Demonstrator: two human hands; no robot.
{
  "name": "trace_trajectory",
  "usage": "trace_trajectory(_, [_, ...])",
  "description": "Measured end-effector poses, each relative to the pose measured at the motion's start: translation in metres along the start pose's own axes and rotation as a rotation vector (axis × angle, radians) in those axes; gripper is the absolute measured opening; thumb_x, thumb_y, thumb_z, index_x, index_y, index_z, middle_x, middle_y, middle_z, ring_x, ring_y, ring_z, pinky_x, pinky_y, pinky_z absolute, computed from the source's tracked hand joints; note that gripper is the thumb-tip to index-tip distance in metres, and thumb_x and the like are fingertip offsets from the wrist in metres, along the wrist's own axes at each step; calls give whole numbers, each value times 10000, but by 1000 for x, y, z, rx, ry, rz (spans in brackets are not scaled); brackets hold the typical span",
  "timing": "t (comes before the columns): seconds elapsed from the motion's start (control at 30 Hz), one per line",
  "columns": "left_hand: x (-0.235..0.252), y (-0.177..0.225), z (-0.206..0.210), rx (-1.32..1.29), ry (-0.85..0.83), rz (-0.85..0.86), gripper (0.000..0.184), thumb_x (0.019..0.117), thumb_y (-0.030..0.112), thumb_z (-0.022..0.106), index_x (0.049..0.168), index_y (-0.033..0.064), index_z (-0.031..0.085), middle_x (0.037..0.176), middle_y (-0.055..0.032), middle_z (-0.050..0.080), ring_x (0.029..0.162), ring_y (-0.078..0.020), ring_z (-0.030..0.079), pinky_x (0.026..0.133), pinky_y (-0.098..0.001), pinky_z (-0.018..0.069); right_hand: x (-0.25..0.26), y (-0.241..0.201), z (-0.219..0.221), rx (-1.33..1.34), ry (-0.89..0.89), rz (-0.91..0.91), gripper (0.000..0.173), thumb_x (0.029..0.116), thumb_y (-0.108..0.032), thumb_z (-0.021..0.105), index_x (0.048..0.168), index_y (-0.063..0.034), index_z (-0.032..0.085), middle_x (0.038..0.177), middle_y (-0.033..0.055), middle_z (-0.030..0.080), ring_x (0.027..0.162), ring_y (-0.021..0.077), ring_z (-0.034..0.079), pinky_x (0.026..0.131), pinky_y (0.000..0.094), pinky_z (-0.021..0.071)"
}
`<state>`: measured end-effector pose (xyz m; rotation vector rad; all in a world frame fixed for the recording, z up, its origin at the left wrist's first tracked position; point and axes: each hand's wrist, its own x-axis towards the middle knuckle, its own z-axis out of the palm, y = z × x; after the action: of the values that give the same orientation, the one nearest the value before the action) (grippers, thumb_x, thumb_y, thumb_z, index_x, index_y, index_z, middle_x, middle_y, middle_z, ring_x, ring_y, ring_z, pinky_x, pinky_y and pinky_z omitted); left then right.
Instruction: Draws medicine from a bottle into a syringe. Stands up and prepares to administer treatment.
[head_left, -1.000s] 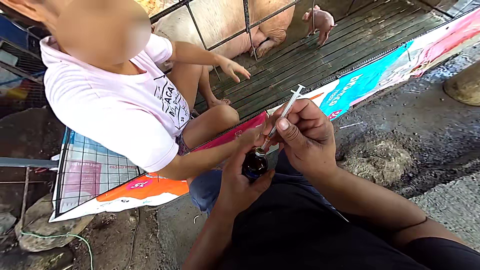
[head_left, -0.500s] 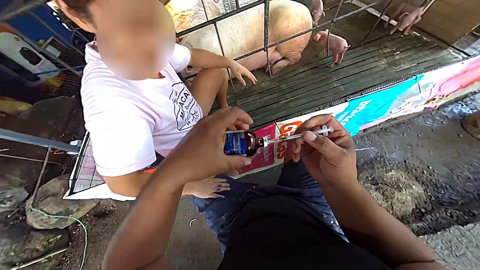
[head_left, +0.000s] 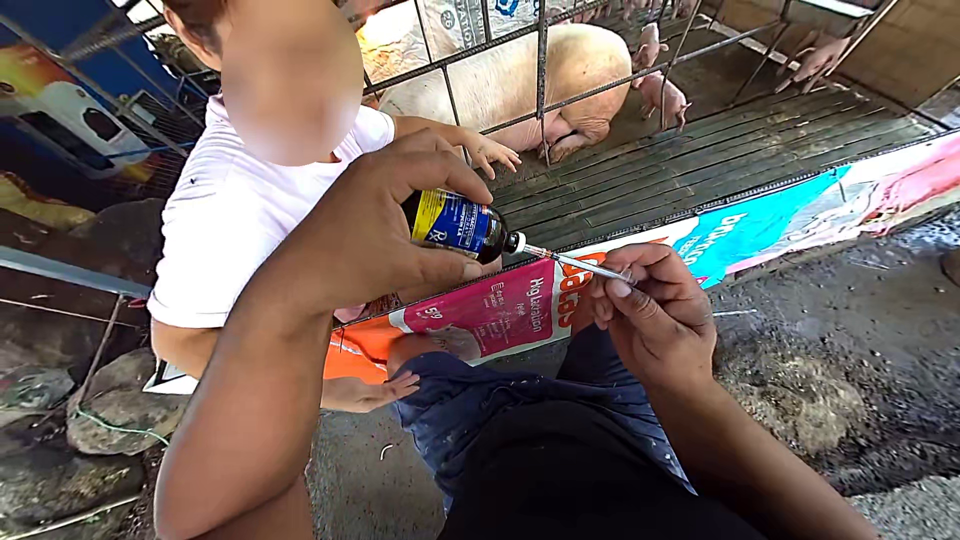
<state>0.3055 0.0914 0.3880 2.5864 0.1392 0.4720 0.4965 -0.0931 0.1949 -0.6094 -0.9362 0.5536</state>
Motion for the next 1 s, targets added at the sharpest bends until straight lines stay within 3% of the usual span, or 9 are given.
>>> trace_trajectory(0.1, [1, 1, -3, -8, 2, 19, 446, 732, 305, 878, 1110, 134, 714, 1217, 4, 628, 1160, -107, 606, 962, -248, 554, 2, -2, 0, -8, 3, -29, 232, 1011, -71, 623, 1216, -162, 563, 922, 42, 698, 715, 122, 681, 650, 268, 600])
trace_trajectory(0.23, [3, 1, -4, -23, 9, 49, 443, 749, 333, 881, 1107, 135, 712, 1214, 6, 635, 1154, -125, 615, 960, -272, 563, 3, -4, -4, -33, 3, -48, 141, 978, -44, 675, 1109, -86, 649, 854, 85, 720, 673, 161, 700, 633, 304, 624])
trace_trajectory(0.43, [4, 2, -7, -54, -1, 63, 446, 741, 264, 881, 1131, 130, 712, 1227, 1, 626, 1143, -125, 613, 951, -265, 562, 2, -7, -6, -14, -10, -85, 273, 956, -35, 704, 1202, -93, 601, 867, 121, 754, 676, 227, 745, 627, 341, 654])
trace_trajectory(0.73, [10, 6, -14, -48, -39, 87, 448, 740, 242, 882, 1145, 128, 730, 1210, 10, 641, 1126, -126, 625, 940, -263, 572, 2, -5, -9, -41, -17, -106, 189, 908, -50, 769, 1064, -104, 677, 823, 67, 741, 656, 164, 720, 620, 310, 642])
trace_trajectory(1.0, [17, 12, -25, 23, -92, 81, 443, 754, 237, 867, 1164, 142, 731, 1193, 19, 640, 1124, -102, 623, 937, -240, 570, 5, -13, -17, -20, -86, -81, 174, 928, -46, 743, 1099, -36, 712, 879, 106, 759, 737, 207, 748, 711, 361, 659])
